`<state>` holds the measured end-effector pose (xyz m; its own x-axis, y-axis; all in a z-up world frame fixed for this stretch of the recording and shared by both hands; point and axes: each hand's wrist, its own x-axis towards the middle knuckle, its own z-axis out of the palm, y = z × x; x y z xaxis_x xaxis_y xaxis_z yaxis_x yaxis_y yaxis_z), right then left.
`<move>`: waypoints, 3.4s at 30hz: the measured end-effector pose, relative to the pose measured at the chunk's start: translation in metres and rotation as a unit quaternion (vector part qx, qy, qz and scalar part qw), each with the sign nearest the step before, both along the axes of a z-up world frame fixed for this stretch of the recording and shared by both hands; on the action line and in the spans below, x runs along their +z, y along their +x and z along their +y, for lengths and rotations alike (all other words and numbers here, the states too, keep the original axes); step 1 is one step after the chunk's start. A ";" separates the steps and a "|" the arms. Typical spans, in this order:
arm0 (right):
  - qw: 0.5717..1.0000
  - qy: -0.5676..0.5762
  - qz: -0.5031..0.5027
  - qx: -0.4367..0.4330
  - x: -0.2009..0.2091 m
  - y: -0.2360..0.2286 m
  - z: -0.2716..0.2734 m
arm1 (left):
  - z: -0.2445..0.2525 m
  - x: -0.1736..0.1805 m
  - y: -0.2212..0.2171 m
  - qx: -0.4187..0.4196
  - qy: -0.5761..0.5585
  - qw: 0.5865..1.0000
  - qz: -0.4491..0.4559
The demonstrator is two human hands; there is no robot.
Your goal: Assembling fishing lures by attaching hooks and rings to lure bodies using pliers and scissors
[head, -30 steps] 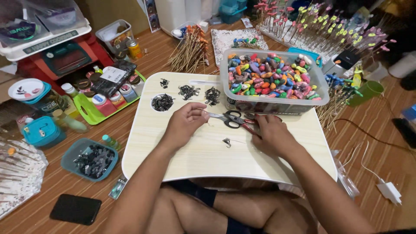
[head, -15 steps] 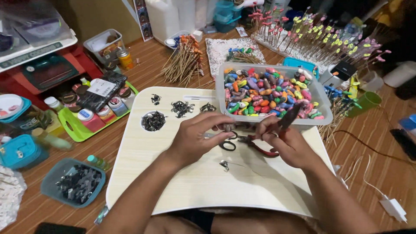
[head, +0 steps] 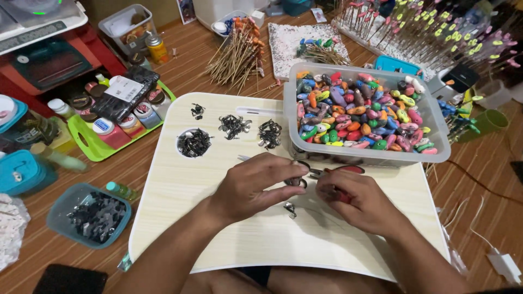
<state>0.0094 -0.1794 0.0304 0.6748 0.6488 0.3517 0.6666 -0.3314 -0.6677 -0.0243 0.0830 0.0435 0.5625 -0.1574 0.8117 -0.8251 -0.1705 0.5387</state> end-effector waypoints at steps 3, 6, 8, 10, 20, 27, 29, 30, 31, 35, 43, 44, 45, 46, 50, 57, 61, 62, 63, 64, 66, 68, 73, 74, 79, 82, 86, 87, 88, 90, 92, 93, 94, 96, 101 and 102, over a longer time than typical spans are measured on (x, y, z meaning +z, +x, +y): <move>1.000 -0.012 0.021 -0.016 -0.002 -0.004 0.000 | -0.001 -0.002 -0.003 -0.002 -0.005 1.000 -0.013; 0.999 -0.039 0.010 -0.031 -0.001 -0.006 0.001 | -0.002 0.000 -0.003 0.003 -0.012 0.999 -0.041; 0.997 -0.055 -0.010 -0.043 -0.002 -0.006 -0.002 | -0.002 -0.001 -0.003 0.002 -0.007 0.999 -0.050; 0.996 -0.072 -0.028 -0.055 0.001 -0.007 -0.002 | -0.002 -0.002 -0.003 0.001 -0.002 0.998 -0.058; 0.987 -0.124 -0.039 -0.095 0.006 -0.010 -0.001 | -0.003 -0.005 -0.002 -0.016 0.007 0.998 -0.063; 0.990 -0.115 -0.019 -0.079 0.012 -0.013 0.001 | -0.006 -0.006 -0.005 -0.028 -0.007 0.999 -0.043; 0.992 -0.109 -0.003 -0.065 0.011 -0.011 -0.001 | -0.006 -0.006 -0.005 -0.035 -0.009 0.999 -0.034; 0.993 -0.102 0.013 -0.051 0.011 -0.010 -0.002 | -0.006 -0.006 -0.005 -0.042 -0.011 0.999 -0.026; 0.993 -0.103 0.014 -0.052 0.009 -0.009 -0.002 | -0.007 -0.008 -0.005 -0.042 -0.013 0.999 -0.025; 0.996 -0.079 0.038 0.000 -0.004 0.001 -0.006 | -0.012 -0.013 -0.008 -0.106 -0.045 0.993 0.036; 0.992 -0.057 0.056 0.101 -0.022 0.016 -0.006 | -0.018 -0.014 -0.017 -0.198 -0.029 0.976 0.090; 0.992 -0.082 0.037 0.092 -0.022 0.018 -0.006 | -0.019 -0.012 -0.019 -0.202 -0.021 0.976 0.076; 0.991 -0.107 0.018 0.083 -0.021 0.019 -0.006 | -0.021 -0.010 -0.020 -0.206 -0.013 0.977 0.063; 0.991 -0.107 0.019 0.080 -0.022 0.019 -0.006 | -0.021 -0.008 -0.022 -0.209 -0.013 0.976 0.064; 0.982 -0.178 -0.029 0.052 -0.021 0.020 -0.008 | -0.023 -0.006 -0.025 -0.202 0.025 0.979 0.014; 0.951 -0.292 -0.065 0.078 -0.022 0.033 -0.004 | -0.020 -0.004 -0.030 -0.154 0.105 0.982 -0.040; 0.945 -0.309 -0.074 0.078 -0.018 0.032 -0.002 | -0.019 -0.009 -0.030 -0.134 0.120 0.982 -0.050; 0.946 -0.304 -0.086 0.071 -0.011 0.032 -0.002 | -0.020 -0.008 -0.029 -0.132 0.105 0.985 -0.044; 0.947 -0.298 -0.098 0.065 -0.003 0.031 -0.001 | -0.020 -0.006 -0.029 -0.130 0.090 0.987 -0.039; 0.947 -0.299 -0.102 0.064 0.003 0.029 -0.005 | -0.021 -0.004 -0.029 -0.129 0.090 0.987 -0.043; 0.960 -0.247 -0.120 0.054 0.016 0.027 -0.012 | -0.022 0.002 -0.030 -0.086 0.052 0.993 -0.065; 0.956 -0.255 -0.138 0.035 0.034 0.017 -0.016 | -0.021 0.001 -0.030 -0.070 0.046 0.993 -0.080; 0.939 -0.280 -0.195 -0.034 0.044 -0.004 -0.032 | -0.020 -0.003 -0.028 -0.012 0.041 0.993 -0.114; 0.934 -0.287 -0.208 -0.057 0.045 -0.007 -0.034 | -0.020 -0.002 -0.029 -0.003 0.041 0.992 -0.121; 0.919 -0.327 -0.200 -0.098 0.066 -0.028 -0.029 | -0.009 0.017 -0.035 0.019 0.139 0.984 -0.112; 0.899 -0.364 -0.210 -0.126 0.069 -0.036 -0.030 | -0.009 0.017 -0.036 0.028 0.141 0.983 -0.111; 0.888 -0.373 -0.229 -0.139 0.069 -0.041 -0.033 | -0.010 0.018 -0.036 0.037 0.150 0.980 -0.122; 0.882 -0.384 -0.233 -0.144 0.068 -0.042 -0.035 | -0.010 0.018 -0.036 0.041 0.154 0.979 -0.124; 0.882 -0.383 -0.233 -0.144 0.071 -0.043 -0.034 | -0.009 0.017 -0.035 0.041 0.155 0.979 -0.124; 0.866 -0.406 -0.245 -0.157 0.076 -0.047 -0.033 | -0.009 0.016 -0.035 0.051 0.163 0.976 -0.133; 0.868 -0.408 -0.237 -0.153 0.076 -0.046 -0.033 | -0.010 0.015 -0.035 0.040 0.151 0.980 -0.120; 0.871 -0.410 -0.228 -0.148 0.076 -0.046 -0.034 | -0.010 0.015 -0.035 0.029 0.139 0.984 -0.108; 0.870 -0.411 -0.230 -0.149 0.075 -0.043 -0.032 | -0.012 0.014 -0.035 0.029 0.138 0.984 -0.109; 0.926 -0.343 -0.127 -0.093 0.072 -0.036 -0.030 | -0.015 0.014 -0.036 -0.060 0.071 0.994 -0.052; 0.984 -0.173 -0.041 0.030 0.053 -0.017 -0.011 | -0.032 -0.013 -0.035 -0.101 -0.037 0.994 0.003; 0.989 -0.128 -0.018 0.073 0.049 -0.013 -0.007 | -0.033 -0.015 -0.037 -0.112 -0.048 0.992 0.026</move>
